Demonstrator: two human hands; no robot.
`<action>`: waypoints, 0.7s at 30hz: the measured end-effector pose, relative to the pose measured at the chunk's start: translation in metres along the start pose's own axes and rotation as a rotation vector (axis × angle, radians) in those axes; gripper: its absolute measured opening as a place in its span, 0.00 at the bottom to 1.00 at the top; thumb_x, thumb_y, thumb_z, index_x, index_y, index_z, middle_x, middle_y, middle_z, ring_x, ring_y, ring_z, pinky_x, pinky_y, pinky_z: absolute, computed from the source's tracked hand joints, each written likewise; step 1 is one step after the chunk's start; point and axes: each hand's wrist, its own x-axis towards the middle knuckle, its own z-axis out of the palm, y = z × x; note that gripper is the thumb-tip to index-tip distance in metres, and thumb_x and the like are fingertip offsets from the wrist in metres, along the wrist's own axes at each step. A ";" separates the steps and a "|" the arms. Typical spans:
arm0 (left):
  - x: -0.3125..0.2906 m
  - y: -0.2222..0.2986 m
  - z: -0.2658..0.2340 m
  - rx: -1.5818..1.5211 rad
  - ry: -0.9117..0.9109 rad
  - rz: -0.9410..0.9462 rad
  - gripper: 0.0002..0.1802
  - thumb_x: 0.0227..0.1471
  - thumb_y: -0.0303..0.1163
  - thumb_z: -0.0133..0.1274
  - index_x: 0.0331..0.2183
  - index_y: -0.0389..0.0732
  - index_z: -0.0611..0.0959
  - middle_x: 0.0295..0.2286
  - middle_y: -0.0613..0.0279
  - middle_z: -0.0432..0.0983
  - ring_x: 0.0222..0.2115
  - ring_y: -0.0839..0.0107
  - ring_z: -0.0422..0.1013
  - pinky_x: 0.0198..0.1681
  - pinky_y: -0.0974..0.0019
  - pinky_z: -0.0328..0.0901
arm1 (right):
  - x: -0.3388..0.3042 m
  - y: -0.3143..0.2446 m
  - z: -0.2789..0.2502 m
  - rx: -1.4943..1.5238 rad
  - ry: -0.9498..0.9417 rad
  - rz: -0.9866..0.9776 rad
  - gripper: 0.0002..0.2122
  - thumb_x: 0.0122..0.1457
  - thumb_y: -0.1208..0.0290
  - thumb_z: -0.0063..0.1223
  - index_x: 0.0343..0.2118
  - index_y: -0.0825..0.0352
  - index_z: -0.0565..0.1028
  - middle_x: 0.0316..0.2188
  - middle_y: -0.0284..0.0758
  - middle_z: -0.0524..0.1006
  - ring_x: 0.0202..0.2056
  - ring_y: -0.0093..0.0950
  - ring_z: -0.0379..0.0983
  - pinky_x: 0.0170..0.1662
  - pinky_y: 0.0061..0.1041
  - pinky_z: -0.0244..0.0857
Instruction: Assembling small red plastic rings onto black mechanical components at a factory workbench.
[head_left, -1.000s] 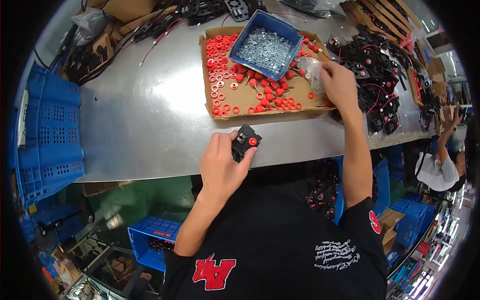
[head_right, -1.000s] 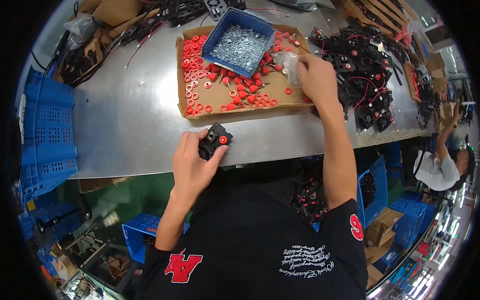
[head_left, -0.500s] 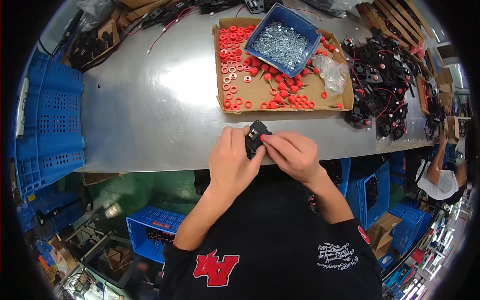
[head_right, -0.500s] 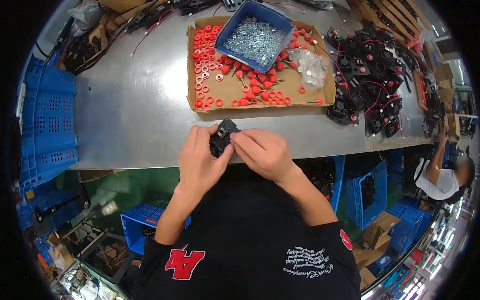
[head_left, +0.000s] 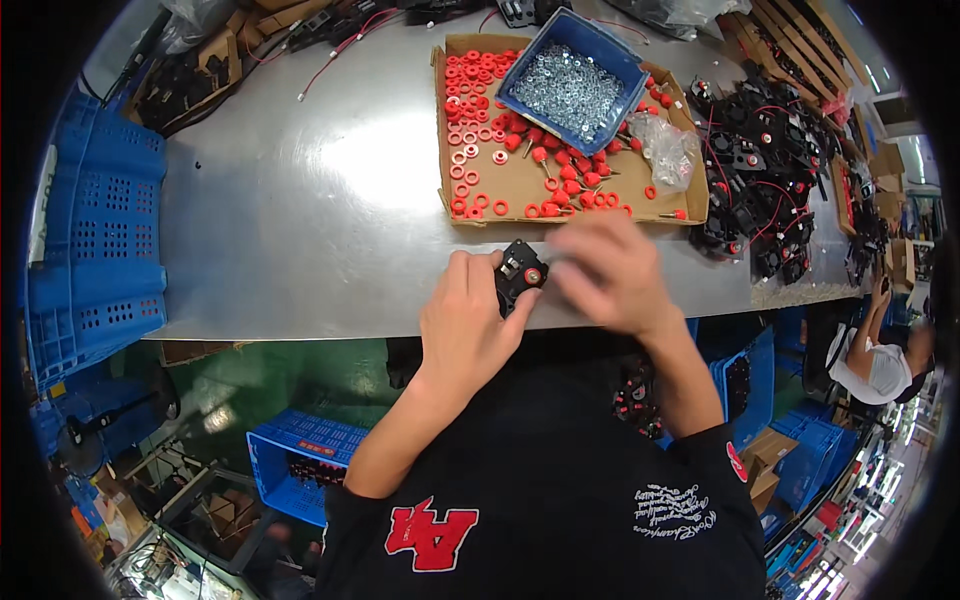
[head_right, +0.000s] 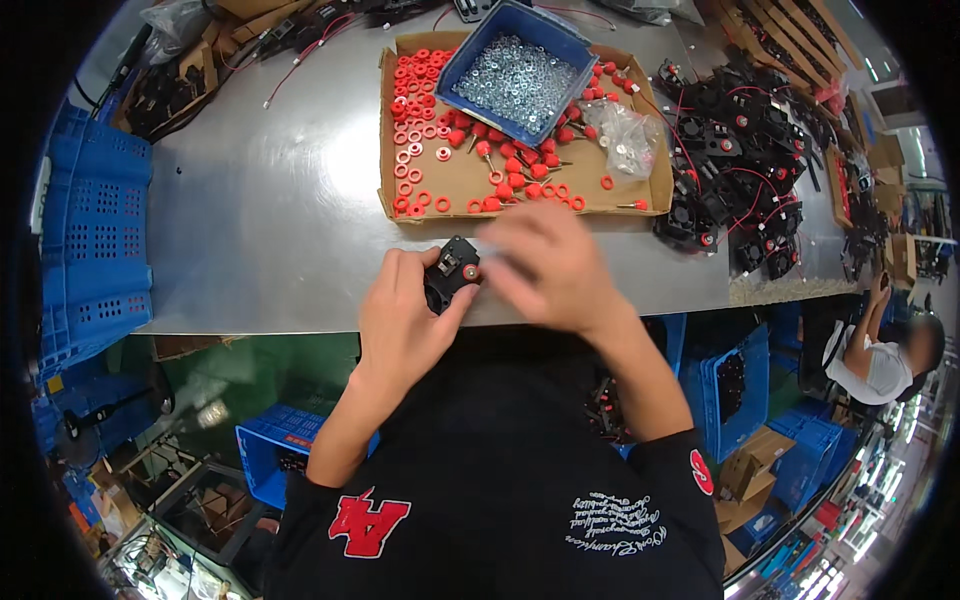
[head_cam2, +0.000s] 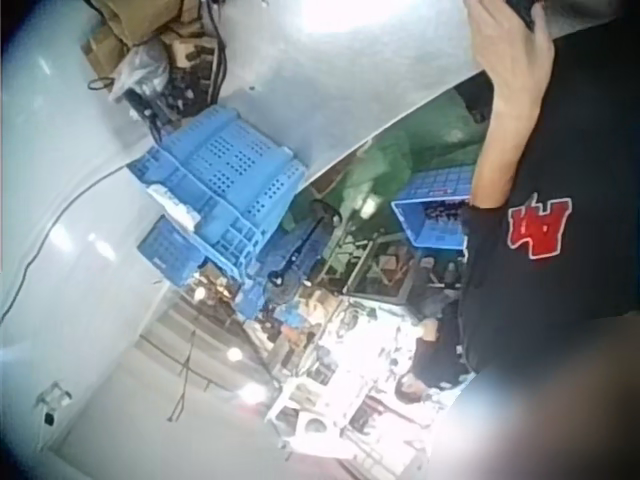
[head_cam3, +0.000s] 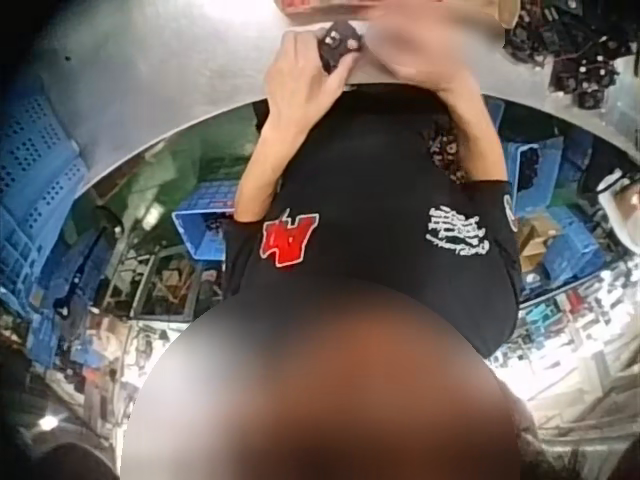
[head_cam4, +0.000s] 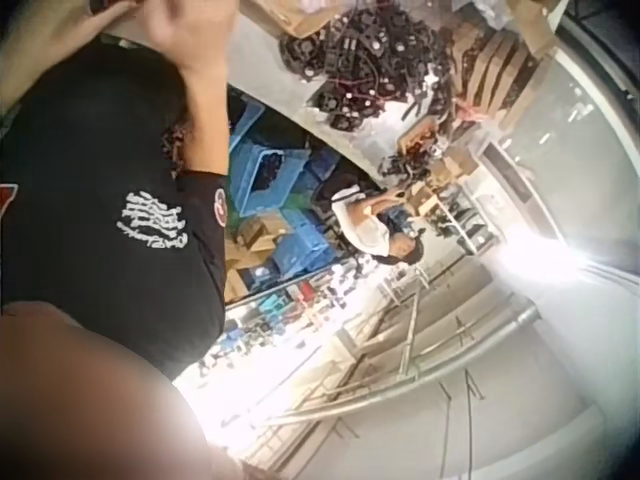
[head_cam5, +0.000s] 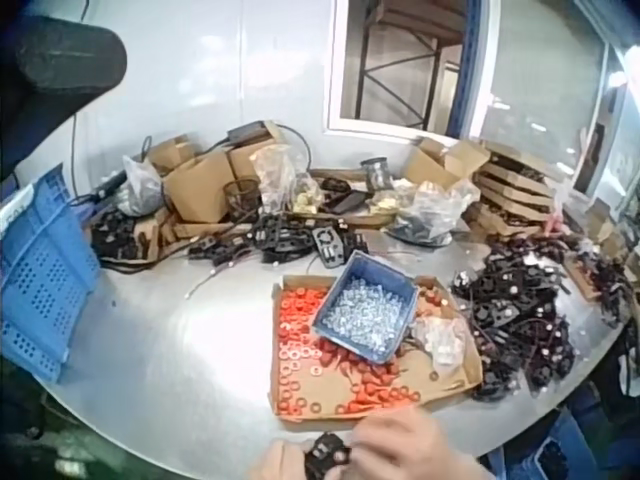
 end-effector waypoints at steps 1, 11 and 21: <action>0.000 0.000 0.000 0.002 0.004 0.005 0.24 0.44 0.37 0.67 0.40 0.36 0.76 0.33 0.54 0.70 0.32 0.53 0.73 0.31 0.56 0.69 | 0.014 0.008 -0.005 -0.094 0.067 0.038 0.09 0.49 0.78 0.61 0.36 0.67 0.80 0.33 0.40 0.79 0.36 0.35 0.76 0.40 0.31 0.70; -0.003 0.003 0.000 -0.018 0.013 -0.012 0.25 0.44 0.37 0.68 0.40 0.32 0.77 0.33 0.50 0.72 0.33 0.51 0.72 0.34 0.56 0.68 | 0.129 0.082 -0.002 -0.746 -0.399 0.279 0.05 0.49 0.75 0.57 0.29 0.67 0.81 0.30 0.47 0.80 0.35 0.45 0.79 0.41 0.44 0.72; -0.004 0.001 0.002 0.007 0.009 0.001 0.25 0.46 0.38 0.66 0.41 0.34 0.76 0.34 0.52 0.69 0.32 0.53 0.73 0.31 0.56 0.69 | 0.132 0.103 -0.002 -0.715 -0.321 0.289 0.08 0.53 0.70 0.52 0.27 0.67 0.80 0.27 0.48 0.79 0.33 0.48 0.78 0.40 0.44 0.72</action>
